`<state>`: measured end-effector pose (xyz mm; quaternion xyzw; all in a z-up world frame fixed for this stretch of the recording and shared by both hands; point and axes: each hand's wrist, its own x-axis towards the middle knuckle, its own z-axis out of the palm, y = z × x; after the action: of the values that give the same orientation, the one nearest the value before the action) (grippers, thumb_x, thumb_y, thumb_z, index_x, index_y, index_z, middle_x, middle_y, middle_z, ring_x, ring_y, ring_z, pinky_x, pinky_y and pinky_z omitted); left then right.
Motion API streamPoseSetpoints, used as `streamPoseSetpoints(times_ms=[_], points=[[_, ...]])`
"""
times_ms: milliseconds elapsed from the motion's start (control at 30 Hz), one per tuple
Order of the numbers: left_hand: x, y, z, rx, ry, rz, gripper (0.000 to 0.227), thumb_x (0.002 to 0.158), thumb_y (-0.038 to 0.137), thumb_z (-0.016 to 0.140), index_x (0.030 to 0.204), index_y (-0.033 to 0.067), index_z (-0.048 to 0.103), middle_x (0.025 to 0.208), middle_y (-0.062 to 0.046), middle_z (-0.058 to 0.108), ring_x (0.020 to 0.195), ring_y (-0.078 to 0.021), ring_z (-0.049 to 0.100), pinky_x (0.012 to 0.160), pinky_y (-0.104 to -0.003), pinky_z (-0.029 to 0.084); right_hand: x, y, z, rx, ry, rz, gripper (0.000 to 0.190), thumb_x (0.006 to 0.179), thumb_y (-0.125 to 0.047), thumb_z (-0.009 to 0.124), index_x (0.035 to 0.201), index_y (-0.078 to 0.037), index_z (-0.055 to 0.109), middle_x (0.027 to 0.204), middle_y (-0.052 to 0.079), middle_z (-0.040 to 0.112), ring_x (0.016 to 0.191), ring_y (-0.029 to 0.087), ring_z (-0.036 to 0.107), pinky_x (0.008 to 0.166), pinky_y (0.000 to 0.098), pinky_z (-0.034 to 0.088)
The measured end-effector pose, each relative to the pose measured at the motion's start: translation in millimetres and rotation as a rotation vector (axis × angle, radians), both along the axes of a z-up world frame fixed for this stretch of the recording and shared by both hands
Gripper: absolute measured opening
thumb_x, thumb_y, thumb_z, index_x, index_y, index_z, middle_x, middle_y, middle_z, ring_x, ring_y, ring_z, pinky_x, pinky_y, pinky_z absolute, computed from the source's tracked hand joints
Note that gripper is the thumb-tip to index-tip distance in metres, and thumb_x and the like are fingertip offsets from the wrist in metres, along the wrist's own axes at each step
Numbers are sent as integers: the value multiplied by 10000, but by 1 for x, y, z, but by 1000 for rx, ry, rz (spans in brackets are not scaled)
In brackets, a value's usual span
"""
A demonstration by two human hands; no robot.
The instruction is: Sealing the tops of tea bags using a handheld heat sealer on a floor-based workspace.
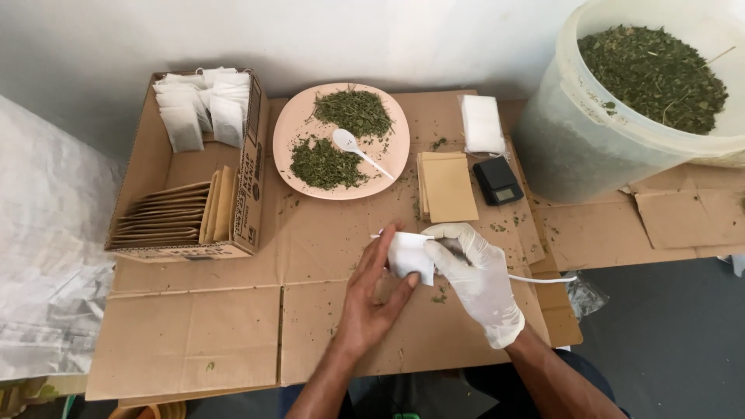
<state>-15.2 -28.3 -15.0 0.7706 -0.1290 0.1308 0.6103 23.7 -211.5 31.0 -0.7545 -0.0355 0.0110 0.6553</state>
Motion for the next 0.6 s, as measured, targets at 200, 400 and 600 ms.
streamPoseSetpoints(times_ms=[200, 400, 600], points=[[16, 17, -3, -162, -145, -111, 749, 1001, -3, 772, 1674, -14, 442, 1642, -335, 569, 1534, -536, 521, 1133, -640, 547, 3, 11, 2, -58, -21, -123, 151, 961, -71, 887, 1110, -76, 861, 859, 122, 873, 767, 129, 782, 747, 354, 699], [34, 37, -20, -87, -172, -100, 781, 997, 2, 768, 1696, 59, 425, 1663, -321, 554, 1537, -555, 511, 1018, -606, 618, 5, 9, 4, -340, -154, -86, 277, 1000, -249, 855, 1274, -209, 838, 1086, 92, 895, 1027, 273, 865, 935, 457, 683], [72, 90, -37, 155, -312, -11, 762, 1000, 4, 793, 1697, 97, 497, 1680, -158, 609, 1561, -379, 552, 1012, -408, 647, 18, -14, -28, -1060, -232, 87, 747, 892, -520, 869, 1559, -255, 662, 1323, 92, 802, 1204, 383, 765, 1005, 576, 659]])
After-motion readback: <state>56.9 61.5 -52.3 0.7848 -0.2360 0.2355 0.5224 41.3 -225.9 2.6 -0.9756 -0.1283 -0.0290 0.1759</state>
